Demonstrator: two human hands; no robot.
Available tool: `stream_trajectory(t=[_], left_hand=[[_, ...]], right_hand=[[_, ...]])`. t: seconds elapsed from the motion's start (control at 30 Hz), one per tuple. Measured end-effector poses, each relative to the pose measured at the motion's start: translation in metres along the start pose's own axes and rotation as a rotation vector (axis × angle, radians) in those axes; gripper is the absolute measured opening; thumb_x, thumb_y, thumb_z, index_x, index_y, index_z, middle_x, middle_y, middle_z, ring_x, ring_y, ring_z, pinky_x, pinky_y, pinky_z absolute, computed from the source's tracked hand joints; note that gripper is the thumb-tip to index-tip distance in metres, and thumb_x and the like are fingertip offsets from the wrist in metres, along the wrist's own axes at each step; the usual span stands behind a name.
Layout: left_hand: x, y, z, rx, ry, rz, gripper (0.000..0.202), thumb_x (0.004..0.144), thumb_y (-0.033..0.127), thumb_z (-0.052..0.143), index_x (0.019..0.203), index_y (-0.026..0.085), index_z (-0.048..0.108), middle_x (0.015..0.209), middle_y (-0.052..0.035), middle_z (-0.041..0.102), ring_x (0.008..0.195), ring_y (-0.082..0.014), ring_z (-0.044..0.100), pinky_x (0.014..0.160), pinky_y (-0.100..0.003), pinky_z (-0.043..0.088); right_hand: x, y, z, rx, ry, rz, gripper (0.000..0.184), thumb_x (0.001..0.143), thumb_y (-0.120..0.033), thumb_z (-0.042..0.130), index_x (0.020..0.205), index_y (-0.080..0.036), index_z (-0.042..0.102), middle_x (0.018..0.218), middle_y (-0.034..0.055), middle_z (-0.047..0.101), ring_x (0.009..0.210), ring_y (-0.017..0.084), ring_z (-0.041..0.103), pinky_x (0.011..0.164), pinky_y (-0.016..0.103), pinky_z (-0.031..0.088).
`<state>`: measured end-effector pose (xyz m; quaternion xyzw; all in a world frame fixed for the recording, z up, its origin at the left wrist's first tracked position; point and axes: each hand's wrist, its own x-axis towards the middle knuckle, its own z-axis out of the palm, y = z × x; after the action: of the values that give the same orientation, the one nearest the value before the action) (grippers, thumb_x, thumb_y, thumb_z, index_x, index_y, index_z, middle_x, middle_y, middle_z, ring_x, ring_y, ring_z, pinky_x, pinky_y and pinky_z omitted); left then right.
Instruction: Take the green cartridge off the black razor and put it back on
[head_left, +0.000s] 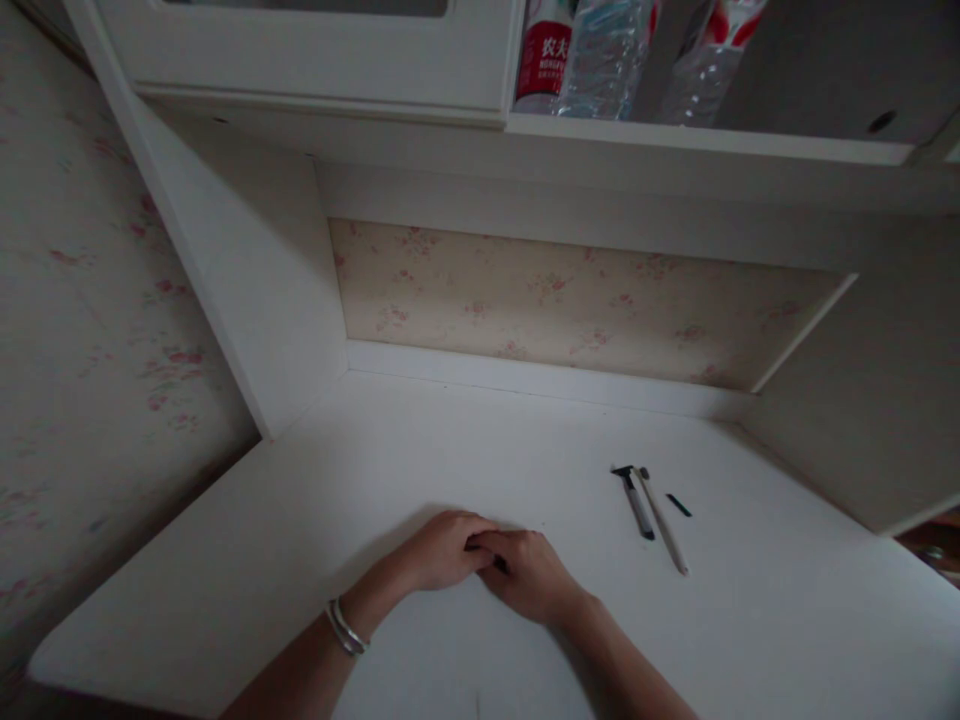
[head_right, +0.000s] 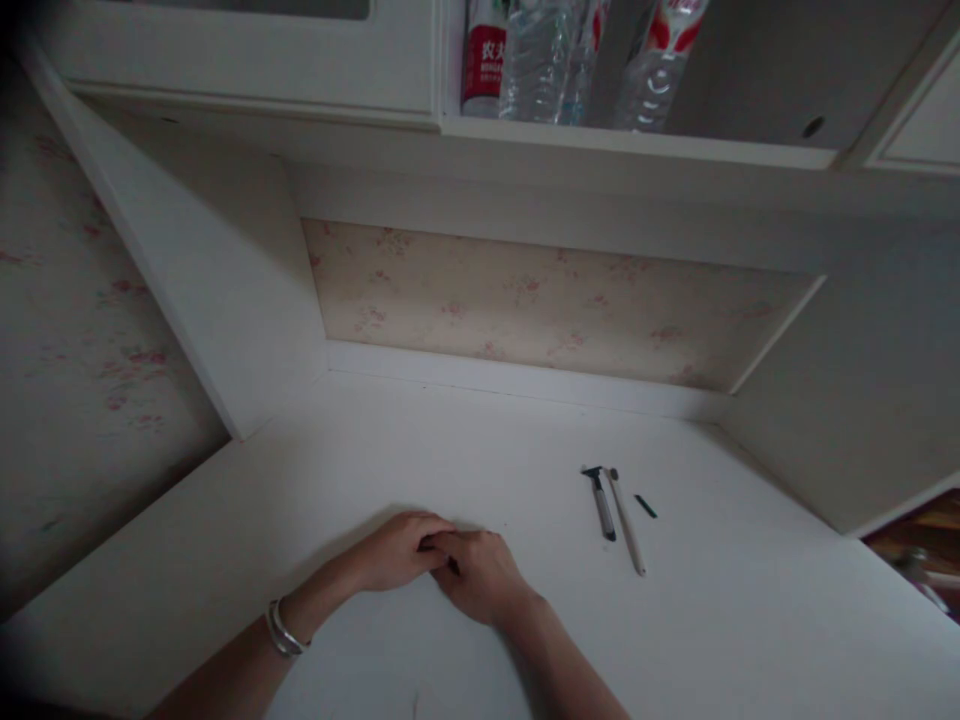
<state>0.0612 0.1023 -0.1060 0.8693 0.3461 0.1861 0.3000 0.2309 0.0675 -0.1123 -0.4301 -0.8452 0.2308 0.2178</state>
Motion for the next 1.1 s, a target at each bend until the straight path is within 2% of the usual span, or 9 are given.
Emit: stream_trajectory(t=[0.87, 1.1], left_hand=[[0.0005, -0.0020, 0.0020, -0.002, 0.000, -0.011, 0.016, 0.074, 0.017, 0.050, 0.081, 0.020, 0.064, 0.079, 0.0005, 0.065, 0.074, -0.0158, 0.056, 0.066, -0.023, 0.037], [0.0000, 0.0014, 0.0004, 0.036, 0.001, -0.024, 0.014, 0.077, 0.020, 0.050, 0.080, 0.020, 0.063, 0.078, 0.0002, 0.064, 0.074, -0.0159, 0.056, 0.065, -0.024, 0.037]], right_hand=[[0.0010, -0.0009, -0.0013, -0.040, -0.032, 0.036, 0.036, 0.081, -0.015, 0.048, 0.111, -0.029, 0.061, 0.107, -0.0022, 0.066, 0.092, 0.018, 0.062, 0.078, 0.024, 0.044], [0.0003, -0.0016, -0.0035, -0.045, -0.041, 0.022, 0.036, 0.083, -0.016, 0.047, 0.113, -0.029, 0.060, 0.108, -0.0025, 0.066, 0.093, 0.017, 0.062, 0.079, 0.023, 0.044]])
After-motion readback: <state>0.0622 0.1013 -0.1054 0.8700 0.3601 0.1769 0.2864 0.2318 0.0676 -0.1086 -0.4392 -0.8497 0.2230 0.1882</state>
